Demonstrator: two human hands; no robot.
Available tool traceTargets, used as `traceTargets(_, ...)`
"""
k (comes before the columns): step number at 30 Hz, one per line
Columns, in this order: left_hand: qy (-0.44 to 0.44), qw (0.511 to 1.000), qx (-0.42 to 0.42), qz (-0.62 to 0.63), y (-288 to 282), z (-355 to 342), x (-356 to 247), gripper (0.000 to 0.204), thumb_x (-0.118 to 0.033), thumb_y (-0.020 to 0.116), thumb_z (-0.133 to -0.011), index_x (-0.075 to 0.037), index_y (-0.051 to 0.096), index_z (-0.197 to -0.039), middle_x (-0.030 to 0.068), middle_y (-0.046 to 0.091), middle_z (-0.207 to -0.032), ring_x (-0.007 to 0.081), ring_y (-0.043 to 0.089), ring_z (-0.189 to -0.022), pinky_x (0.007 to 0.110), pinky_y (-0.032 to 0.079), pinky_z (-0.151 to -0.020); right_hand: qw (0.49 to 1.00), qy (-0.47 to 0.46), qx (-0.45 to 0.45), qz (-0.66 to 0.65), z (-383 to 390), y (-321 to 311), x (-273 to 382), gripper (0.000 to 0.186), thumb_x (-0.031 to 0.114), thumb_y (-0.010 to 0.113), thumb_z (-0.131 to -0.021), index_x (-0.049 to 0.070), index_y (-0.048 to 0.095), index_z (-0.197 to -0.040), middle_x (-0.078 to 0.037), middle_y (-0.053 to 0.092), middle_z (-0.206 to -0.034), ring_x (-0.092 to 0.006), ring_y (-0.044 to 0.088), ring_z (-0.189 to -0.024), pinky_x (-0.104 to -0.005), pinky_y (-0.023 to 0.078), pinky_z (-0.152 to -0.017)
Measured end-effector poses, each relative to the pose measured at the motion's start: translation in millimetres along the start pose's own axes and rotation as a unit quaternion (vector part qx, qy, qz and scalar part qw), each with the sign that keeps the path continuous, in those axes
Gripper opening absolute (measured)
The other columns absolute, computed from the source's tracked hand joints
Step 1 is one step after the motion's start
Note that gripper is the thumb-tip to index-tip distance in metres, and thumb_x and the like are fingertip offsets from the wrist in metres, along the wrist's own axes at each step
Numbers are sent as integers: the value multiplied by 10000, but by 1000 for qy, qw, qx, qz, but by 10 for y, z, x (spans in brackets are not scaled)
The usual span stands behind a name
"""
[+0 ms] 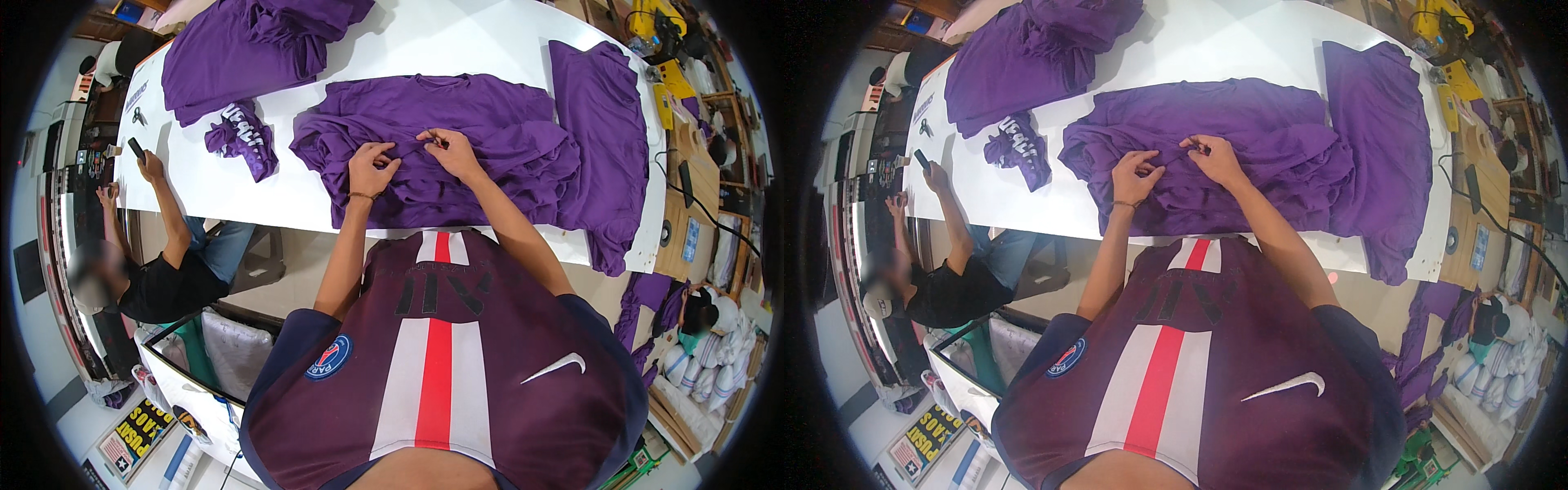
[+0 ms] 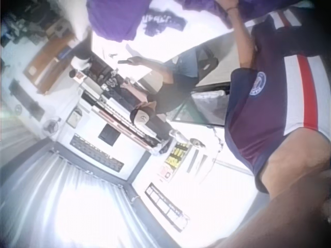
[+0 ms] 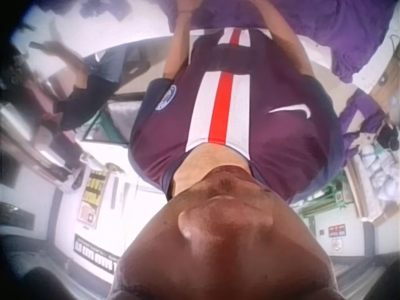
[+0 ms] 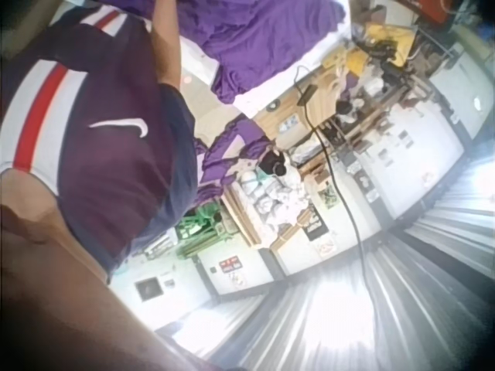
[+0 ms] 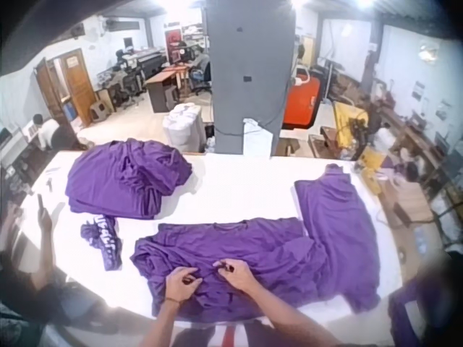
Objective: The person trims loose threads and fabric edges from a purple garment using a small cutting tool. They repeatedly pull and snip small sections along the hem and seams while the garment lies on a white table.
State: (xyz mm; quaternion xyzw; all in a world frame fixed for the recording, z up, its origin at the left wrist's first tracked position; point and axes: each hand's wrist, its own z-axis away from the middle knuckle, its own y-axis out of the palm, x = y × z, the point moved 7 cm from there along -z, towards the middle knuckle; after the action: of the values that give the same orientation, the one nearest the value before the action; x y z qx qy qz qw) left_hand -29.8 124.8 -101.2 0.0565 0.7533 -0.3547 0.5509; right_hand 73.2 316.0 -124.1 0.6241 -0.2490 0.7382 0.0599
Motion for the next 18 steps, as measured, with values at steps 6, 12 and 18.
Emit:
traceTargets(6,-10,993,-8,-118,81,-40,-81,186,-178,867,-803,-88,827,-961,73,717,-936,189,698,-717,321,552,-676,1000,2,7,-14,12,7,15,221,57,727,-890,49,780,-1104,46,570,-759,-65,457,-693,-246,411,-667)
traceTargets(12,26,992,-27,-117,76,-12,-159,127,-158,836,-817,-73,809,-907,78,714,-876,257,703,-751,357,549,-695,999,11,16,43,54,11,155,189,154,728,-947,27,774,-1080,33,584,-764,-64,466,-690,-246,410,-655)
traceTargets(18,-26,999,-25,9,9,126,-162,149,-136,833,-856,-29,798,-955,89,780,-834,160,734,-760,286,557,-738,994,6,26,-104,95,67,76,263,247,694,-1011,-13,712,-1038,11,594,-778,-52,470,-717,-250,414,-657)
